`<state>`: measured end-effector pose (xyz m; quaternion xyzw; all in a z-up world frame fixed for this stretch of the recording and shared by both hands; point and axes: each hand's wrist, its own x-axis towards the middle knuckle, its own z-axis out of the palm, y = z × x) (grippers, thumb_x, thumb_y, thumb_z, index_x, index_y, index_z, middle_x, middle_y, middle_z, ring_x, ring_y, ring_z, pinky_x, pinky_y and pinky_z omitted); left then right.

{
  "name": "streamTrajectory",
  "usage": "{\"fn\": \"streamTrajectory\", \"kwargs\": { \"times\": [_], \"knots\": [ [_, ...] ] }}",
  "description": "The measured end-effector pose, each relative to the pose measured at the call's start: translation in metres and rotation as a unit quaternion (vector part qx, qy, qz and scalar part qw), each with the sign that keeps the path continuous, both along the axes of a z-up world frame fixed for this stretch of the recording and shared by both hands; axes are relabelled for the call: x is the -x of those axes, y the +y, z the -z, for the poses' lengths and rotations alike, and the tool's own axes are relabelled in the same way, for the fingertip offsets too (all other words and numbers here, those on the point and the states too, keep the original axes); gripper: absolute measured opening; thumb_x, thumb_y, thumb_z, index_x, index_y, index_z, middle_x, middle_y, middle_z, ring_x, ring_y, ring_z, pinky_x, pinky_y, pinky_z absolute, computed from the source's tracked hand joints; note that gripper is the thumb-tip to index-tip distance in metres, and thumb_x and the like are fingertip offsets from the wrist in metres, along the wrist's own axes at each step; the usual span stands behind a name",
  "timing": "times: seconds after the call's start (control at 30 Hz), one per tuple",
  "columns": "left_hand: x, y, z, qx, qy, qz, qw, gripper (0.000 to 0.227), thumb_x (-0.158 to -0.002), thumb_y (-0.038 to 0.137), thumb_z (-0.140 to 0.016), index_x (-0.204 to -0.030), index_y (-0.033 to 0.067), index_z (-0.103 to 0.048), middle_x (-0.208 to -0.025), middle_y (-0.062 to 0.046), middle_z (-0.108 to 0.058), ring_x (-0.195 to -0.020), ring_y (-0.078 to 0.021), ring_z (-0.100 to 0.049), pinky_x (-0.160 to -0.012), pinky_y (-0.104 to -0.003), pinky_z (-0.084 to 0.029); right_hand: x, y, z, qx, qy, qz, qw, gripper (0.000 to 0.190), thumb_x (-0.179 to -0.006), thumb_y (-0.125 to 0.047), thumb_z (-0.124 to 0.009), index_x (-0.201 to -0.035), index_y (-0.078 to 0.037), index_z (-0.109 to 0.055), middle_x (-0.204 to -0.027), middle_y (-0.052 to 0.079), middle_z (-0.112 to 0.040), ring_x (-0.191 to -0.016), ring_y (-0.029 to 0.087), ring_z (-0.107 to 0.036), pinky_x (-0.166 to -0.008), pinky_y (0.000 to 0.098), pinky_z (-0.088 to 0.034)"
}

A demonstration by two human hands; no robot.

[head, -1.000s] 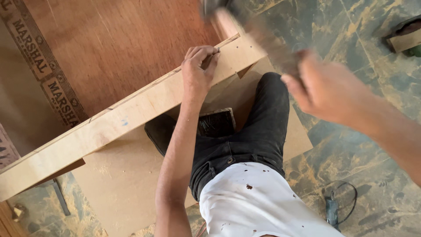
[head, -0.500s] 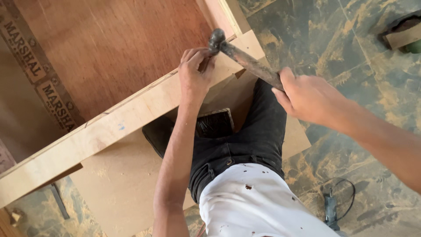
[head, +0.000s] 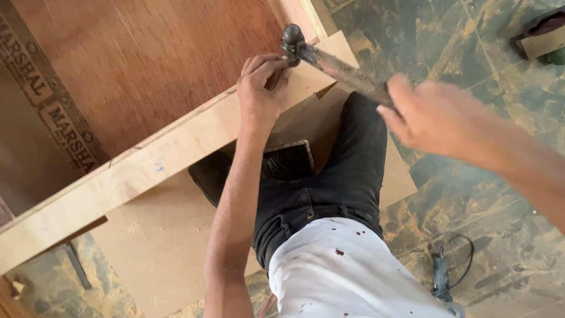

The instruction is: The person applies glue from a container to the edges of wooden planks using their finger and then uses a hammer to nail the planks together to form a box structure.

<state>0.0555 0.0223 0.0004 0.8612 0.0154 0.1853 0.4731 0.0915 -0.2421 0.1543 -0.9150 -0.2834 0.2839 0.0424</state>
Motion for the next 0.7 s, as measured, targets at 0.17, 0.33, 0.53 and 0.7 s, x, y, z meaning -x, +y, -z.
{"fn": "streamTrajectory", "kwargs": {
  "times": [0.17,0.33,0.53,0.7],
  "knots": [
    [0.000,-0.001,-0.001,0.003,0.008,-0.006,1.000,0.012,-0.086,-0.003,-0.081,-0.096,0.0010,-0.076,-0.104,-0.006,-0.074,-0.096,-0.0231,-0.067,-0.085,-0.035,-0.056,0.008,-0.033,-0.024,-0.216,-0.128,0.019,0.968,0.028,-0.104,-0.024,-0.056,-0.090,0.000,-0.057,-0.050,0.007,-0.054,-0.044,0.023,-0.055,-0.042,0.0388,-0.041],
    [0.001,0.000,-0.001,0.040,0.046,-0.013,0.998,0.011,-0.085,-0.002,-0.080,-0.094,0.0005,-0.075,-0.104,-0.007,-0.074,-0.096,-0.0233,-0.067,-0.078,-0.034,-0.056,0.012,-0.016,0.001,-0.182,-0.049,0.009,0.982,0.026,-0.107,-0.026,-0.055,-0.096,-0.003,-0.052,-0.055,0.008,-0.053,-0.046,0.025,-0.054,-0.043,0.0367,-0.043],
    [-0.003,0.001,-0.004,-0.022,-0.007,0.004,1.000,0.010,-0.085,-0.002,-0.077,-0.094,-0.0009,-0.075,-0.105,-0.010,-0.073,-0.102,-0.0304,-0.068,-0.090,-0.039,-0.055,0.010,-0.036,0.023,-0.190,-0.086,0.019,0.978,0.033,-0.100,-0.029,-0.061,-0.097,0.003,-0.051,-0.051,0.015,-0.051,-0.043,0.032,-0.056,-0.040,0.0435,-0.042],
    [0.026,0.002,-0.006,-0.057,-0.024,-0.019,0.998,0.012,-0.093,-0.005,-0.071,-0.105,-0.0028,-0.071,-0.115,-0.012,-0.070,-0.111,-0.0312,-0.066,-0.097,-0.039,-0.054,0.018,-0.053,-0.008,-0.367,-0.102,0.093,0.920,0.029,-0.108,-0.027,-0.048,-0.091,-0.004,-0.055,-0.062,0.009,-0.054,-0.050,0.025,-0.056,-0.046,0.0362,-0.044]
  ]
}}
